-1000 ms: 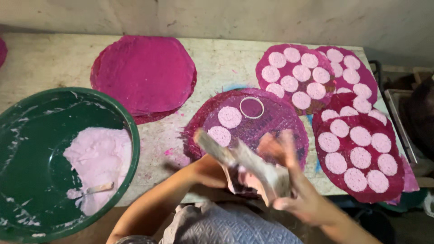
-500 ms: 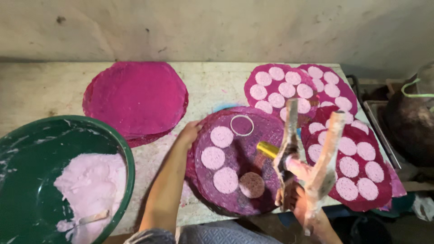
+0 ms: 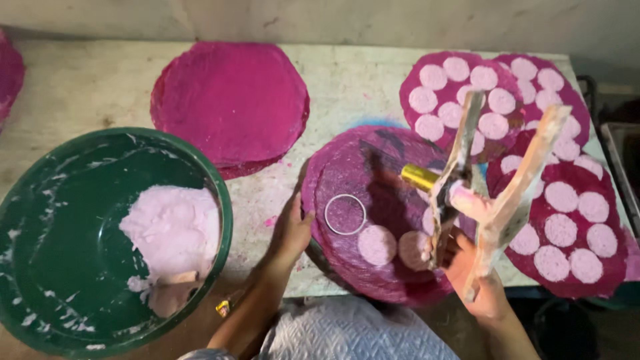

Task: The person scoops pink dough from a green bowl and places it into a handheld press. They press the dough onto a purple mat to form small circular pieces. The person repeats this process, filling the mat with the formed pieces.

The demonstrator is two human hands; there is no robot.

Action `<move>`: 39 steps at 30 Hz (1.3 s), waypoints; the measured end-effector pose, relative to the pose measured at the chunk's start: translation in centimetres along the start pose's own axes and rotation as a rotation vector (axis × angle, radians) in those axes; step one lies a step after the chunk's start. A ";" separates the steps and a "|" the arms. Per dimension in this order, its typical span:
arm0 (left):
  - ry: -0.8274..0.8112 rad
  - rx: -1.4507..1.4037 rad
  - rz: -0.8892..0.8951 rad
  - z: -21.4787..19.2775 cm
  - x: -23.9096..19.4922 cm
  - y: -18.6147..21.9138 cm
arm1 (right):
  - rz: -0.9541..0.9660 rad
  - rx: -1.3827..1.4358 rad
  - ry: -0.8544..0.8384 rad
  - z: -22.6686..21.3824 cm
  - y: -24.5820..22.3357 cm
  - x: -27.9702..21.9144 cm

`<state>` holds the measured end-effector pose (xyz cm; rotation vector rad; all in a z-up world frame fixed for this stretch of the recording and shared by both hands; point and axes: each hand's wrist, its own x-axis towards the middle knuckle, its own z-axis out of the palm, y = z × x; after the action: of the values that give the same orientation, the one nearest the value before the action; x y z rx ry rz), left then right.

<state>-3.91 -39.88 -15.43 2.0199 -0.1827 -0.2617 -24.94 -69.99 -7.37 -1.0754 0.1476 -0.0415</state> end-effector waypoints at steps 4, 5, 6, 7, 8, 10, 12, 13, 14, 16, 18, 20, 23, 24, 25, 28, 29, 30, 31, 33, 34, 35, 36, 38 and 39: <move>-0.035 -0.084 0.036 0.6 -1.6 -0.2 | -0.025 -0.001 -0.007 2.4 -1.5 0.4; -0.049 -0.084 0.001 0.4 -2.2 -0.2 | -0.016 -0.006 0.002 2.6 -1.4 0.3; -0.064 -0.084 -0.033 0.1 -2.9 -0.1 | -0.008 -0.012 0.010 2.8 -1.2 0.2; 0.030 -0.033 0.079 0.1 -3.2 0.4 | -0.002 -0.019 0.020 2.8 -1.2 0.0; 0.122 0.018 0.193 0.0 -3.2 1.0 | -0.006 -0.019 0.020 2.8 -1.2 -0.2; 0.068 0.100 0.355 0.0 -3.0 2.4 | -0.017 -0.019 0.019 2.6 -1.3 -0.4; -0.222 0.162 0.440 -0.2 -2.4 3.3 | 0.004 -0.017 0.053 2.4 -1.1 -0.8; -0.279 0.227 0.443 -0.1 -1.9 3.6 | 0.013 -0.019 0.066 2.3 -1.0 -0.9; -0.337 0.292 0.446 0.0 -1.5 3.8 | 0.013 -0.018 0.060 2.3 -1.1 -1.0; -0.398 0.377 0.470 0.4 -1.0 4.1 | 0.004 -0.018 0.046 2.1 -1.3 -1.4; -0.408 0.416 0.508 1.1 -0.9 3.9 | 0.005 -0.030 0.069 2.1 -1.2 -1.8; -0.423 0.431 0.504 1.5 -1.2 3.7 | 0.023 -0.037 0.079 2.1 -0.9 -2.2; -0.449 0.444 0.458 1.3 -1.0 4.4 | 0.073 -0.064 0.054 1.7 -1.2 -2.2; -0.458 0.446 0.436 1.1 -0.7 5.0 | 0.096 -0.088 0.036 1.5 -1.4 -2.1; -0.465 0.298 0.441 0.7 -0.1 5.7 | 0.119 -0.116 0.015 1.3 -1.7 -2.0; -0.623 -0.483 0.309 -0.8 2.3 8.2 | 0.219 -0.214 -0.166 1.4 -2.7 -1.3; -0.758 -0.967 0.161 -1.0 3.1 9.1 | 0.343 -0.160 -0.235 1.7 -2.9 -0.9; -0.871 -1.452 -0.006 -1.1 3.4 9.8 | 0.467 -0.104 -0.303 2.1 -3.1 -0.4; -0.910 -1.560 0.037 -1.1 3.4 10.3 | 0.591 -0.047 -0.367 2.6 -3.2 -0.1; -0.983 -1.775 0.128 -0.8 3.3 10.9 | 0.739 -0.049 -0.380 3.7 -3.9 0.6; -0.988 -1.813 0.222 -0.6 3.2 11.0 | 0.814 -0.051 -0.385 4.2 -4.4 1.0; -0.989 -1.847 0.314 -0.4 3.2 11.0 | 0.813 -0.118 -0.436 4.5 -5.2 1.6; -0.987 -1.879 0.408 -0.2 3.2 10.8 | 0.810 -0.184 -0.489 4.4 -6.3 2.6; -0.862 -1.849 0.410 0.2 3.7 10.4 | 0.810 -0.310 -0.589 3.5 -9.0 4.5; -0.823 -1.864 0.417 0.5 4.2 10.2 | 0.807 -0.374 -0.639 3.1 -10.1 5.5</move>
<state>-0.15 -45.85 -6.97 -0.0544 -0.5731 -0.6434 -18.65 -72.72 2.41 -1.2814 -0.0006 1.0808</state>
